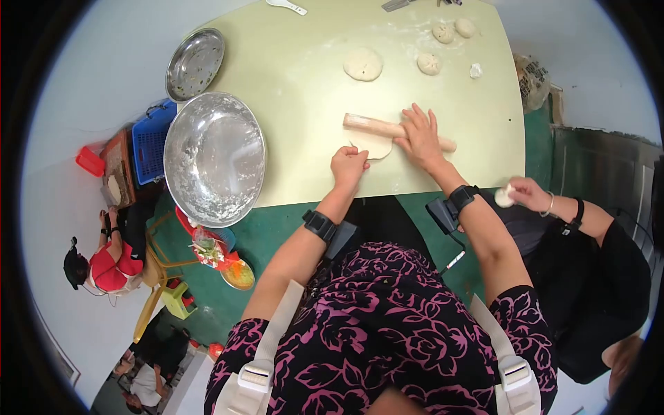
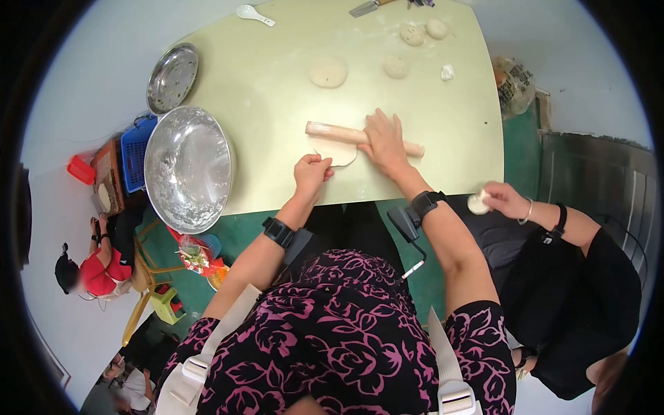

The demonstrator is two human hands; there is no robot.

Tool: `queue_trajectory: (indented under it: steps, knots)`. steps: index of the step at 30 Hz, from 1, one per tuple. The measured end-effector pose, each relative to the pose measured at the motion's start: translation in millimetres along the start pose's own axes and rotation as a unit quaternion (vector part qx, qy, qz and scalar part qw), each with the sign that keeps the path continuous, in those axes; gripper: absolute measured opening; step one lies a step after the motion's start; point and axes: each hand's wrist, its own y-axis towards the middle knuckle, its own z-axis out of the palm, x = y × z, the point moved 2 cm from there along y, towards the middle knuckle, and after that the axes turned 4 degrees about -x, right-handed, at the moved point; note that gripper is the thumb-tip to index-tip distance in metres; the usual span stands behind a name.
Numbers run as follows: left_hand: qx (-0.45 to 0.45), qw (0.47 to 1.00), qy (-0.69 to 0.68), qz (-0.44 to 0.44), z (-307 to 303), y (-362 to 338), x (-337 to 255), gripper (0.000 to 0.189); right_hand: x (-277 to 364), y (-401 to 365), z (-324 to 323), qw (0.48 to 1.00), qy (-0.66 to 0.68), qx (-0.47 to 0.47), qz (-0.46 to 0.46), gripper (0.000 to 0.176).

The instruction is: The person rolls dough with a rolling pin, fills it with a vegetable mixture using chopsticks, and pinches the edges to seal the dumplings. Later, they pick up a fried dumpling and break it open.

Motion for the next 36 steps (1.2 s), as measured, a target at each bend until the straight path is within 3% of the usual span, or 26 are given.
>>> queue_trajectory:
  steps: [4,6,10,11,15,22,26,29,30,31,32,35,36]
  knots:
    - [0.052,0.998,0.028,-0.004,-17.4,-0.6,-19.4,0.019,4.9,18.2,-19.6,0.998,0.06,-0.025,-0.015,0.035]
    - [0.052,0.998,0.011,-0.015,-19.6,4.1,-8.5,0.018,9.6,22.2,-4.7,0.997,0.041,0.026,-0.065,0.039]
    - [0.076,0.992,0.01,-0.096,-23.8,-6.4,10.9,0.019,26.2,31.2,17.2,0.985,-0.1,0.045,-0.133,0.053]
    - [0.083,0.989,0.015,-0.119,-25.0,-11.7,15.1,0.02,22.5,39.4,19.1,0.978,-0.145,0.063,-0.136,0.06]
    - [0.1,0.986,0.027,-0.133,-31.7,-4.5,14.0,0.021,19.2,64.9,24.2,0.986,-0.133,-0.027,-0.096,0.052]
    - [0.092,0.988,-0.01,-0.124,-40.1,7.5,4.6,0.021,37.2,4.4,24.0,0.988,-0.082,0.065,-0.109,0.052]
    - [0.029,0.998,0.027,-0.041,-28.7,6.8,-1.9,0.02,31.1,37.1,22.6,0.989,-0.111,0.029,-0.096,0.049]
    - [-0.044,0.974,0.185,0.121,-21.2,26.3,-4.5,0.028,19.3,50.1,15.8,0.99,-0.061,0.044,-0.12,0.044]
    - [-0.067,0.949,0.251,0.177,-17.2,34.1,-4.9,0.03,12.2,43.8,16.4,0.991,-0.064,0.045,-0.108,0.043]
    - [-0.07,0.953,0.263,0.13,-11.8,35.5,-9.9,0.037,5.2,35.2,18.5,0.992,-0.067,0.045,-0.096,0.041]
    - [-0.079,0.941,0.296,0.141,-7.5,32.3,-14.6,0.037,-2.9,28.0,20.1,0.993,-0.069,0.045,-0.085,0.04]
    - [-0.103,0.904,0.37,0.187,5.3,23.3,-30.1,0.036,-18.8,11.5,-3.2,0.987,0.051,-0.048,0.142,0.04]
    - [-0.111,0.894,0.381,0.209,6.6,22.5,-30.1,0.035,-21.2,9.0,-7.7,0.981,0.039,-0.059,0.179,0.04]
